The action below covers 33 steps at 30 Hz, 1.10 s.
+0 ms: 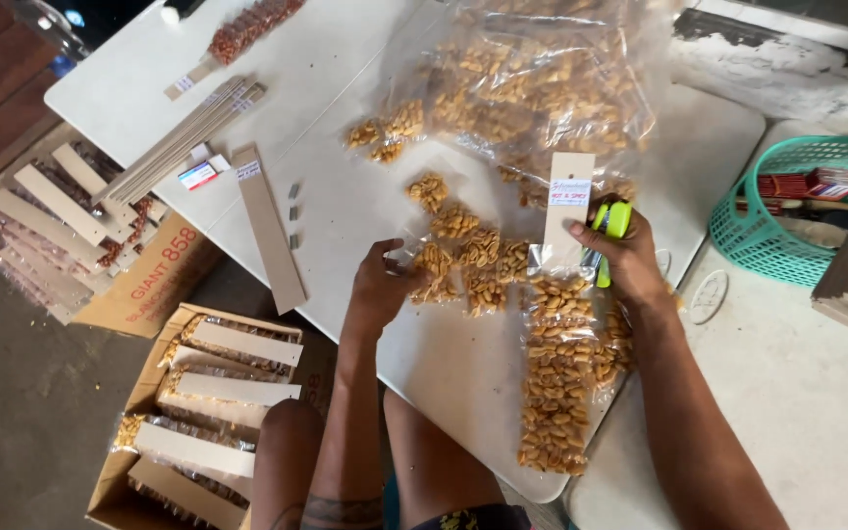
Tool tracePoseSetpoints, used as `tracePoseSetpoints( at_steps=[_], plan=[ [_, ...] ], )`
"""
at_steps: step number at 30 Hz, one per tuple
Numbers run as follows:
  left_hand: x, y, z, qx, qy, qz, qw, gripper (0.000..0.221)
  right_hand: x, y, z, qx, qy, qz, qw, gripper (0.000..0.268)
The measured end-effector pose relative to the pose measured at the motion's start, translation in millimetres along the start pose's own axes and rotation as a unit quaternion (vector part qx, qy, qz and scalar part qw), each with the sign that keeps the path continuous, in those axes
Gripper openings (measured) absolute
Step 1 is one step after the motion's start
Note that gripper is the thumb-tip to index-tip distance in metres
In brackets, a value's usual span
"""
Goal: Stapling small plastic bags of peanuts onto cardboard display strips for retail sale.
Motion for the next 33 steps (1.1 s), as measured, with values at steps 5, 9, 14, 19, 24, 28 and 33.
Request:
tracePoseSetpoints(
  at_steps=[5,9,14,19,24,28,33],
  plan=[
    [12.7,-4.6,-32.6,-0.182,-0.041,-0.068,0.980,0.013,24.9,9.6,-42.6,0.006,0.013,0.003,1.000,0.028],
    [-16.0,-48.5,-119.1,-0.246,-0.117,0.076,0.959,0.016,24.4,6.2,-34.4,-0.004,0.015,-0.010,1.000,0.025],
    [-97.6,-14.1,-152.6,-0.275,-0.186,0.235,0.914,0.019,33.8,-10.8,-33.0,-0.026,0.042,-0.057,0.997,0.036],
    [-104.6,13.0,-147.2,-0.226,-0.071,0.096,0.967,0.025,18.5,7.4,-21.3,0.024,0.016,0.017,0.999,0.030],
    [-109.1,21.0,-137.2,-0.208,-0.048,0.077,0.974,0.026,23.3,10.0,-35.3,0.042,0.029,0.066,0.996,0.038],
    [-106.8,14.6,-142.9,-0.228,-0.039,0.089,0.969,0.022,27.3,10.9,-45.7,0.038,0.047,0.078,0.995,0.039],
    [-111.6,5.3,-148.0,-0.244,-0.045,0.110,0.963,0.023,29.4,9.4,-50.3,0.009,0.037,0.049,0.998,0.040]
  ],
)
Point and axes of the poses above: each hand's wrist, its own y-axis towards the middle knuckle, its own x-axis out of the back of the hand, z = x × y, the point moved 7 cm from there along y, towards the middle knuckle, and after that the axes turned 11 degrees about z, right-handed, at the moved point
